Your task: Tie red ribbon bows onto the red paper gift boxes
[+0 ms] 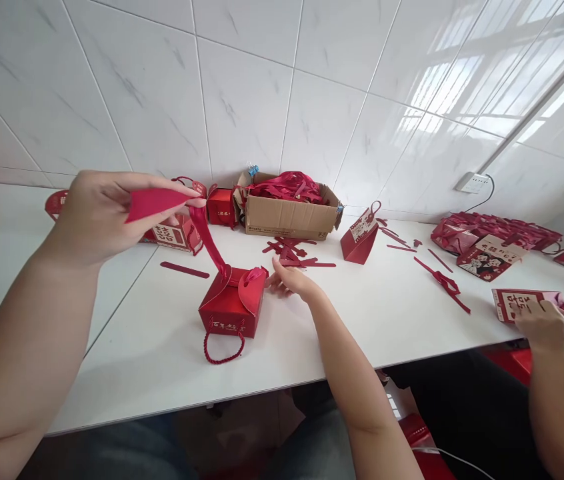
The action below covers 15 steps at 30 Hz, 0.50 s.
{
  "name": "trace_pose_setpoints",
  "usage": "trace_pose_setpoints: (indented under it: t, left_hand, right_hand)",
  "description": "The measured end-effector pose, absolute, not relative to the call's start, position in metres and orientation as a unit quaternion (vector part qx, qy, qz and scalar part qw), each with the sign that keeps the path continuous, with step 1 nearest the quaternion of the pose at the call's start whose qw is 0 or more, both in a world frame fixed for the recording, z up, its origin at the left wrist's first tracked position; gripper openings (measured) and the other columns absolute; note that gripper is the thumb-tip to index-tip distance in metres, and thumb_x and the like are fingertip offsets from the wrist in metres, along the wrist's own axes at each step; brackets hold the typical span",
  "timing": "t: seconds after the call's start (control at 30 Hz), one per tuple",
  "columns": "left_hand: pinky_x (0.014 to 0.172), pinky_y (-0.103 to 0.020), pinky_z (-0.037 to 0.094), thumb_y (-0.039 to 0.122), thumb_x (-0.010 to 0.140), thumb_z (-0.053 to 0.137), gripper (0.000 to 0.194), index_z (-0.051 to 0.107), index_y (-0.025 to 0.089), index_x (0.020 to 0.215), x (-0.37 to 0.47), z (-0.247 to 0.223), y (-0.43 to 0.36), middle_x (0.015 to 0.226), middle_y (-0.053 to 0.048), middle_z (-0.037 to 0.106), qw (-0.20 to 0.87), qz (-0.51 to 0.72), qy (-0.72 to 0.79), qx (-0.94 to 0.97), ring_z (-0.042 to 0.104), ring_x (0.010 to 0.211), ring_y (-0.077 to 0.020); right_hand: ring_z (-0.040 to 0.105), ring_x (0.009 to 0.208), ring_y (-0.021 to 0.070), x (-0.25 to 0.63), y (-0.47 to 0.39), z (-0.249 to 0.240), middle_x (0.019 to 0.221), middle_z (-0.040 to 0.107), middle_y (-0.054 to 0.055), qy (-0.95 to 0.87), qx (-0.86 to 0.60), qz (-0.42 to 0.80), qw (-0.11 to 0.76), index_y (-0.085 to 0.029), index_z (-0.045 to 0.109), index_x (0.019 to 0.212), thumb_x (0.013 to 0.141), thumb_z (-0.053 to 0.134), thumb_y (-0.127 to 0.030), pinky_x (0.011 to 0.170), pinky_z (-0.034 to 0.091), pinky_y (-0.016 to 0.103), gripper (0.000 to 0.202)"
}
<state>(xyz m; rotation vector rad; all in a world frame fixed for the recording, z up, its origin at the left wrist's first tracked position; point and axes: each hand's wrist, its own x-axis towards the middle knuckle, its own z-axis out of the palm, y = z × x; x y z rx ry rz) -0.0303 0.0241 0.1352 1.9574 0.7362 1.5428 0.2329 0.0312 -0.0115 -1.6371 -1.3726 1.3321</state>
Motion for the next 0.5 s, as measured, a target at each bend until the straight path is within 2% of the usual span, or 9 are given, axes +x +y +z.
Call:
trace_pose_setpoints:
  t: [0.07, 0.17, 0.23, 0.3, 0.37, 0.5]
  left_hand:
    - [0.059, -0.028, 0.057, 0.021, 0.075, 0.072, 0.008, 0.078, 0.022, 0.08, -0.033, 0.135, 0.025, 0.084, -0.004, 0.076, 0.246, 0.561, 0.252, 0.749, 0.069, 0.068, -0.0165]
    - [0.063, -0.025, 0.056, 0.025, 0.081, 0.068, 0.01, 0.077, 0.021, 0.081, -0.036, 0.135, 0.026, 0.083, -0.004, 0.076, 0.245, 0.554, 0.264, 0.75, 0.069, 0.075, -0.0155]
    - [0.061, -0.023, 0.054, 0.028, 0.082, 0.068, 0.013, 0.076, 0.019, 0.079, -0.037, 0.136, 0.025, 0.079, -0.004, 0.075, 0.246, 0.552, 0.285, 0.744, 0.067, 0.07, -0.014]
    - [0.055, -0.022, 0.049, 0.028, 0.082, 0.068, 0.015, 0.075, 0.017, 0.076, -0.037, 0.137, 0.024, 0.07, -0.003, 0.072, 0.239, 0.557, 0.298, 0.738, 0.063, 0.063, -0.0122]
    - [0.052, -0.022, 0.044, 0.027, 0.08, 0.069, 0.014, 0.074, 0.017, 0.072, -0.037, 0.138, 0.024, 0.064, -0.001, 0.067, 0.224, 0.573, 0.294, 0.732, 0.057, 0.059, -0.0105]
    - [0.059, -0.023, 0.045, 0.027, 0.076, 0.072, 0.011, 0.072, 0.018, 0.07, -0.038, 0.138, 0.029, 0.069, -0.001, 0.064, 0.229, 0.621, 0.281, 0.695, 0.057, 0.066, -0.0116]
  right_hand:
    - [0.056, 0.062, 0.0157, 0.227, 0.03, -0.009, 0.079, 0.07, 0.007, -0.51, -0.569, 0.561, 0.317, -0.021, 0.069, 0.068, 0.074, 0.044, -0.082, 0.057, 0.043, 0.031, 0.066]
    - [0.061, 0.074, 0.0167, 0.217, 0.029, -0.004, 0.081, 0.07, 0.005, -0.45, -0.486, 0.628, 0.409, -0.021, 0.068, 0.069, 0.075, 0.057, -0.073, 0.066, 0.046, 0.029, 0.053]
    - [0.062, 0.081, 0.0165, 0.212, 0.028, 0.002, 0.087, 0.07, 0.004, -0.415, -0.445, 0.649, 0.456, -0.02, 0.068, 0.075, 0.075, 0.064, -0.065, 0.072, 0.048, 0.028, 0.045]
    - [0.063, 0.087, 0.0161, 0.208, 0.026, 0.009, 0.094, 0.07, 0.003, -0.399, -0.424, 0.647, 0.492, -0.021, 0.069, 0.082, 0.074, 0.069, -0.056, 0.076, 0.049, 0.027, 0.036]
    - [0.063, 0.088, 0.0154, 0.206, 0.023, 0.017, 0.093, 0.07, 0.001, -0.383, -0.399, 0.632, 0.543, -0.022, 0.07, 0.083, 0.07, 0.074, -0.047, 0.074, 0.048, 0.025, 0.029]
    - [0.062, 0.076, 0.0135, 0.209, 0.017, 0.042, 0.084, 0.069, 0.001, -0.396, -0.381, 0.548, 0.63, -0.022, 0.072, 0.079, 0.067, 0.078, -0.042, 0.066, 0.046, 0.024, 0.025]
